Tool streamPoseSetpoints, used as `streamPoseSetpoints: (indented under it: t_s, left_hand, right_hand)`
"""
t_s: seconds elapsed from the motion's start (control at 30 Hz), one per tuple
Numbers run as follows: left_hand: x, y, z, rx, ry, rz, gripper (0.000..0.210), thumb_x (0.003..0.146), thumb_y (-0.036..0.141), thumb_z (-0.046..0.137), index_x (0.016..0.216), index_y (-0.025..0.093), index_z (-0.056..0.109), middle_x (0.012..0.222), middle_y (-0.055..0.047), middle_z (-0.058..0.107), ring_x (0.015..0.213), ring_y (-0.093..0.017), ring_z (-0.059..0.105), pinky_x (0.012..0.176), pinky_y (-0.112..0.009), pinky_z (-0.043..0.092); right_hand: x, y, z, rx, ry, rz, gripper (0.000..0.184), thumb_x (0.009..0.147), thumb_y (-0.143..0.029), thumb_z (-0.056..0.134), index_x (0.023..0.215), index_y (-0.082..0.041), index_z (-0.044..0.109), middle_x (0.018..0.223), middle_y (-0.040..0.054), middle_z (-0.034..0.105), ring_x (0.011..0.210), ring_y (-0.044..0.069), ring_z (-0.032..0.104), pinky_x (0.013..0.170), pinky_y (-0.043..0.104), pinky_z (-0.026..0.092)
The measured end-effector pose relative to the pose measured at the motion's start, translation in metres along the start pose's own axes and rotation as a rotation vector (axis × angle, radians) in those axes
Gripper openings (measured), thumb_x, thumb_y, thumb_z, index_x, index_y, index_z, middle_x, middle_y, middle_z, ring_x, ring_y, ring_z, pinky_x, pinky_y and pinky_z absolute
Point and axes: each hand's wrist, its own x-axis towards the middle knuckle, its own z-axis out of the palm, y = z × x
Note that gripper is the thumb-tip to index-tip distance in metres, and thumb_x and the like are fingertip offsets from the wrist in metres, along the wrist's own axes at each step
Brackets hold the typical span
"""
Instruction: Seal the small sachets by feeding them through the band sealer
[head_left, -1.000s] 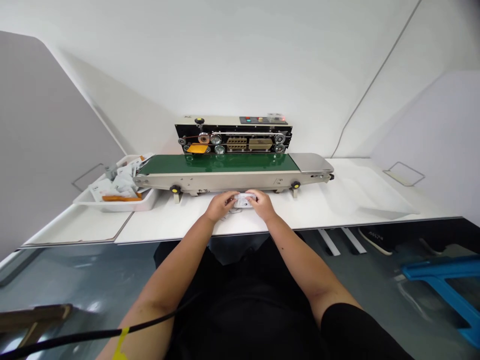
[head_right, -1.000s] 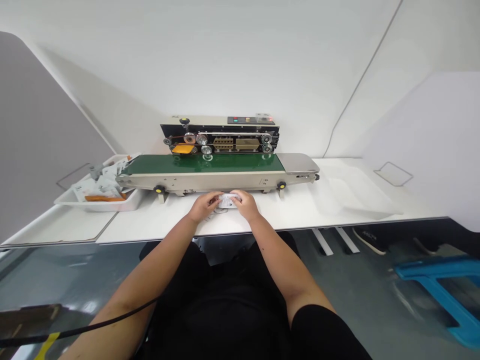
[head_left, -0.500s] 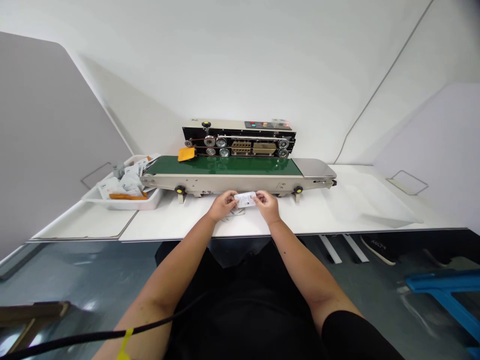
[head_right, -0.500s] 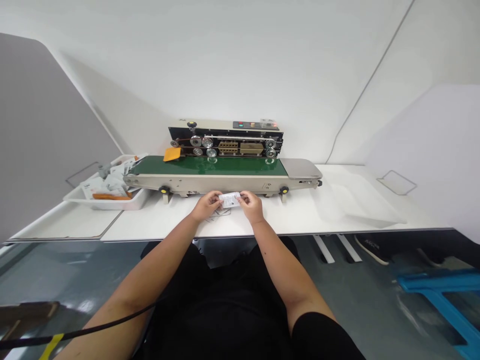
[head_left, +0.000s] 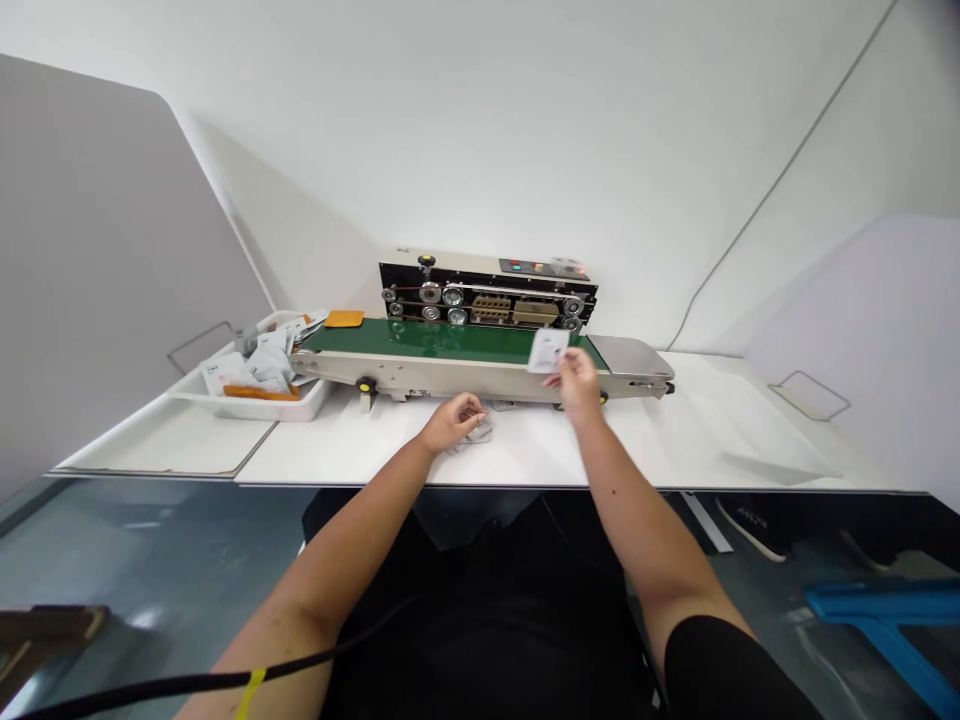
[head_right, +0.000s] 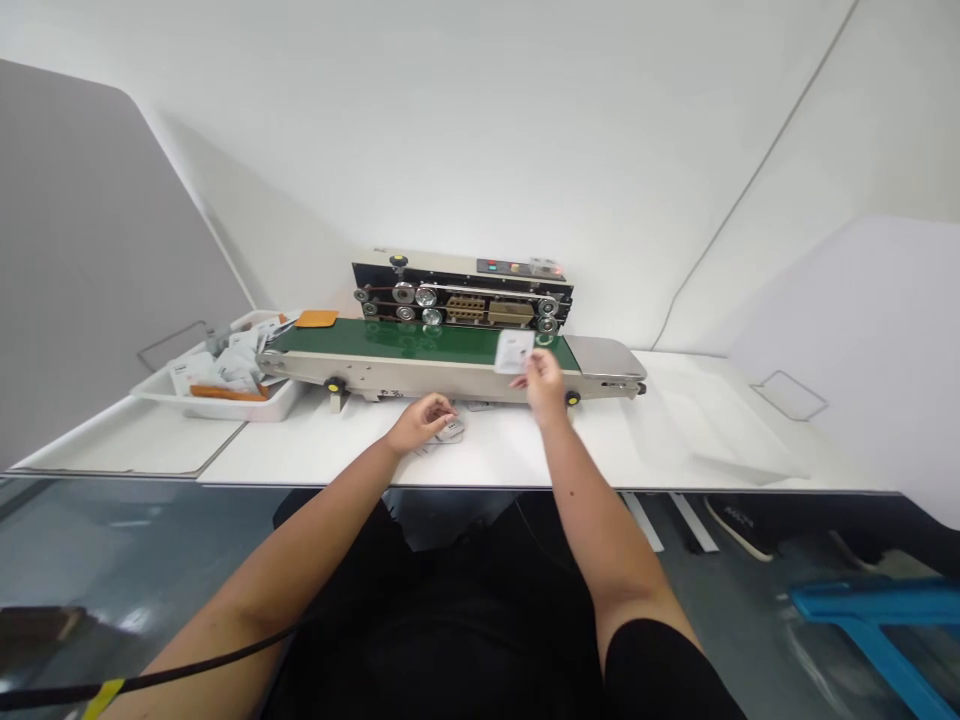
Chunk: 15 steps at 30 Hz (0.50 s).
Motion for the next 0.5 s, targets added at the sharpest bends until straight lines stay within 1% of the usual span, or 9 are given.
streamPoseSetpoints:
  t_s: [0.07, 0.13, 0.17, 0.2, 0.23, 0.3, 0.37, 0.43, 0.5]
  left_hand:
    - [-0.001, 0.002, -0.001, 0.034, -0.001, 0.002, 0.034, 0.085, 0.048, 0.073, 0.096, 0.019, 0.059, 0.095, -0.006, 0.072, 0.080, -0.018, 0.068, 0.066, -0.027, 0.054]
    - [-0.001, 0.004, -0.001, 0.065, -0.005, 0.009, 0.031, 0.085, 0.046, 0.072, 0.096, 0.019, 0.061, 0.091, -0.005, 0.072, 0.076, -0.017, 0.066, 0.065, -0.026, 0.053]
    - [-0.001, 0.005, -0.001, 0.080, -0.006, 0.014, 0.030, 0.086, 0.045, 0.071, 0.096, 0.019, 0.061, 0.090, -0.004, 0.071, 0.075, -0.017, 0.066, 0.064, -0.025, 0.053]
    - [-0.002, 0.005, -0.001, 0.095, -0.006, 0.020, 0.029, 0.086, 0.045, 0.071, 0.096, 0.019, 0.061, 0.089, -0.004, 0.071, 0.074, -0.016, 0.065, 0.064, -0.025, 0.052]
    - [-0.002, 0.005, -0.002, 0.109, -0.004, 0.026, 0.028, 0.087, 0.044, 0.070, 0.095, 0.019, 0.061, 0.089, -0.004, 0.071, 0.074, -0.016, 0.065, 0.063, -0.025, 0.052]
    - [-0.003, 0.006, -0.002, 0.140, -0.001, 0.040, 0.026, 0.087, 0.043, 0.068, 0.095, 0.019, 0.062, 0.088, -0.003, 0.070, 0.073, -0.016, 0.064, 0.063, -0.025, 0.052]
    - [-0.003, 0.005, -0.003, 0.170, 0.002, 0.049, 0.025, 0.088, 0.042, 0.067, 0.095, 0.019, 0.062, 0.086, -0.003, 0.070, 0.072, -0.016, 0.064, 0.062, -0.024, 0.051]
    - [-0.003, 0.006, -0.003, 0.197, 0.004, 0.053, 0.024, 0.088, 0.042, 0.067, 0.095, 0.020, 0.062, 0.084, -0.002, 0.070, 0.070, -0.015, 0.063, 0.061, -0.024, 0.051]
    - [-0.004, 0.006, -0.003, 0.221, 0.005, 0.055, 0.022, 0.088, 0.041, 0.066, 0.094, 0.020, 0.062, 0.081, -0.001, 0.069, 0.068, -0.015, 0.062, 0.061, -0.024, 0.050]
  right_hand:
    - [0.037, -0.017, -0.029, -0.030, 0.171, 0.020, 0.026, 0.097, -0.041, 0.053, 0.113, -0.021, 0.057, 0.082, -0.0014, 0.067, 0.045, 0.006, 0.053, 0.043, 0.017, 0.040]
    - [0.069, -0.029, -0.054, -0.072, 0.323, 0.069, 0.024, 0.101, -0.034, 0.049, 0.118, -0.019, 0.056, 0.080, -0.0017, 0.064, 0.045, 0.006, 0.049, 0.040, 0.017, 0.036]
    - [0.082, -0.032, -0.064, -0.091, 0.382, 0.102, 0.024, 0.103, -0.032, 0.048, 0.121, -0.018, 0.055, 0.082, -0.0008, 0.064, 0.047, 0.006, 0.050, 0.041, 0.017, 0.037]
    - [0.092, -0.033, -0.071, -0.107, 0.425, 0.139, 0.025, 0.104, -0.031, 0.049, 0.122, -0.016, 0.056, 0.085, 0.0007, 0.065, 0.051, 0.007, 0.053, 0.044, 0.018, 0.041]
    - [0.100, -0.032, -0.075, -0.118, 0.449, 0.180, 0.026, 0.104, -0.032, 0.052, 0.123, -0.015, 0.057, 0.092, 0.0029, 0.066, 0.060, 0.009, 0.059, 0.050, 0.020, 0.048]
    - [0.111, -0.028, -0.074, -0.129, 0.442, 0.264, 0.030, 0.101, -0.034, 0.060, 0.126, -0.015, 0.059, 0.110, 0.0074, 0.067, 0.083, 0.016, 0.068, 0.070, 0.031, 0.059]
    - [0.117, -0.020, -0.066, -0.130, 0.389, 0.335, 0.035, 0.099, -0.036, 0.065, 0.128, -0.017, 0.061, 0.125, 0.0095, 0.064, 0.103, 0.023, 0.067, 0.086, 0.042, 0.059]
    - [0.121, -0.014, -0.055, -0.130, 0.324, 0.386, 0.037, 0.099, -0.036, 0.065, 0.130, -0.017, 0.060, 0.130, 0.0104, 0.063, 0.109, 0.025, 0.066, 0.091, 0.046, 0.058]
    - [0.124, -0.009, -0.043, -0.135, 0.264, 0.420, 0.036, 0.099, -0.036, 0.064, 0.130, -0.017, 0.060, 0.130, 0.0104, 0.063, 0.109, 0.024, 0.066, 0.091, 0.045, 0.058]
